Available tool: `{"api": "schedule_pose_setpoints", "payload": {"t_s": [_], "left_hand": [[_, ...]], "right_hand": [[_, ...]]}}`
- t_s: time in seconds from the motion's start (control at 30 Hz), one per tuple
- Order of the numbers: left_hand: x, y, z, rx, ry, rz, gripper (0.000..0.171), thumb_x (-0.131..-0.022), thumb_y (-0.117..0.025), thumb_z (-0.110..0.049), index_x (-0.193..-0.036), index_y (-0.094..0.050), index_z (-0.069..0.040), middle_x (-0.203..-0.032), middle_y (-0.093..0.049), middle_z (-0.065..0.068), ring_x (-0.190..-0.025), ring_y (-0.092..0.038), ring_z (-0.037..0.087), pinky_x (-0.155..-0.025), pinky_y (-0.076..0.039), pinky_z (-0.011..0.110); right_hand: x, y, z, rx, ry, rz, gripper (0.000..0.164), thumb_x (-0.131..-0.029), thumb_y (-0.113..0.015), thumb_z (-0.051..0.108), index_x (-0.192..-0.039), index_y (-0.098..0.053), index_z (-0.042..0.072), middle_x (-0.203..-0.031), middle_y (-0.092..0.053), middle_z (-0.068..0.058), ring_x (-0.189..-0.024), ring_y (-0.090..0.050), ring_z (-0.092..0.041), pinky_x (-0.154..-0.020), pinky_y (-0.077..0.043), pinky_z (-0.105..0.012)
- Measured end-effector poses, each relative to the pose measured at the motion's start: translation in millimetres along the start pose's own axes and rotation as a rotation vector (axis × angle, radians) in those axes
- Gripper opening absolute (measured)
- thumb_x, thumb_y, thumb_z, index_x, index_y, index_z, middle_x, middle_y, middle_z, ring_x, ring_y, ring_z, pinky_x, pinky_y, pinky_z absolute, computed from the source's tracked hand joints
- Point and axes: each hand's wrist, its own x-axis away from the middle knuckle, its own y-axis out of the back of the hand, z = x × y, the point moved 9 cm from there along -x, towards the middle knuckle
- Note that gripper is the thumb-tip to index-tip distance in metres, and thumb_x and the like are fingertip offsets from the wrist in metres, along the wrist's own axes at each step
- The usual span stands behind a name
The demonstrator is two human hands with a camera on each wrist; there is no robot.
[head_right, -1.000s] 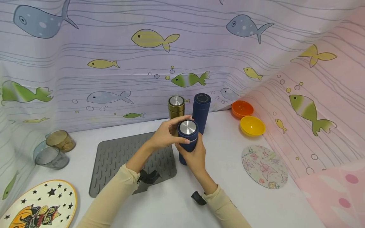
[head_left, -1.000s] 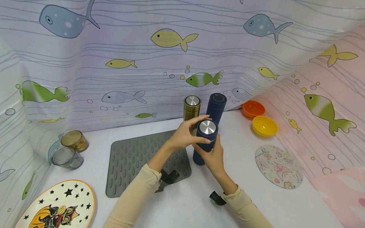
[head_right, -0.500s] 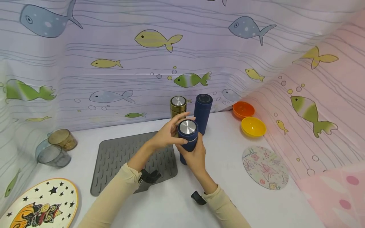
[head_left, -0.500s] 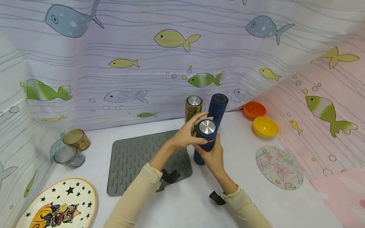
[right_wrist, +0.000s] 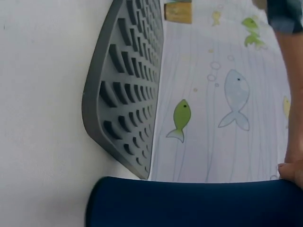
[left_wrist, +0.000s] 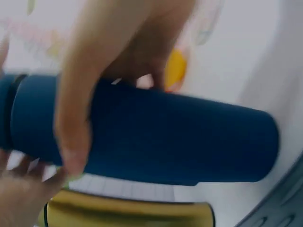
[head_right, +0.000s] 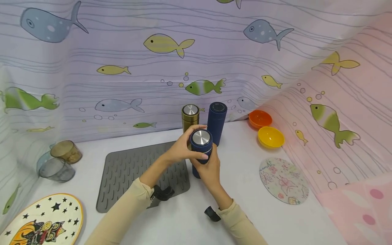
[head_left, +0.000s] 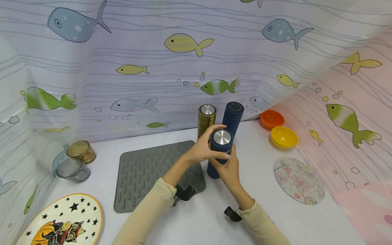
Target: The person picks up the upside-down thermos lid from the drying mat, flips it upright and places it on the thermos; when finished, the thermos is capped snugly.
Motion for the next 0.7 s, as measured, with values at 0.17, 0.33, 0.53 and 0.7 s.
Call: {"api": "schedule_pose_setpoints", "payload": {"t_s": [0.17, 0.33, 0.53, 0.7], "left_hand": [[1.9, 4.5, -0.4, 0.028, -0.030, -0.032, 0.077, -0.079, -0.078, -0.001, -0.145, -0.038, -0.002, -0.142, -0.050, 0.019, -0.129, -0.051, 0.030, -0.114, -0.037, 0.043], [1.7, 0.7, -3.0, -0.041, -0.019, -0.043, 0.081, -0.080, -0.079, -0.010, -0.148, -0.036, -0.009, -0.143, -0.045, 0.014, -0.127, -0.050, 0.029, -0.108, -0.043, 0.042], [-1.2, -2.1, -7.3, -0.021, -0.044, -0.062, 0.075, -0.079, -0.078, -0.001, -0.143, -0.039, -0.004, -0.141, -0.052, 0.013, -0.124, -0.055, 0.024, -0.103, -0.048, 0.038], [-4.5, -2.9, -6.2, 0.130, -0.039, 0.106, 0.073, -0.078, -0.071, 0.009, -0.142, -0.038, 0.000, -0.146, -0.048, 0.016, -0.129, -0.052, 0.026, -0.108, -0.044, 0.043]], "right_hand": [[-0.6, 1.7, -4.5, -0.019, -0.014, -0.015, 0.073, -0.078, -0.081, 0.001, -0.138, -0.040, -0.006, -0.128, -0.059, -0.027, -0.118, -0.058, -0.041, -0.097, -0.047, -0.054], [-0.9, -1.1, -4.4, -0.032, -0.018, -0.001, 0.068, -0.078, -0.081, 0.000, -0.134, -0.042, -0.007, -0.124, -0.060, -0.028, -0.115, -0.060, -0.041, -0.094, -0.049, -0.053], [0.8, -1.1, -3.5, -0.036, -0.026, -0.009, 0.073, -0.079, -0.080, 0.000, -0.139, -0.039, -0.006, -0.131, -0.055, -0.029, -0.124, -0.054, -0.042, -0.103, -0.043, -0.057], [1.3, -2.6, -3.9, -0.045, -0.028, -0.003, 0.075, -0.079, -0.081, 0.002, -0.140, -0.037, -0.006, -0.132, -0.055, -0.029, -0.122, -0.056, -0.043, -0.100, -0.047, -0.057]]}}
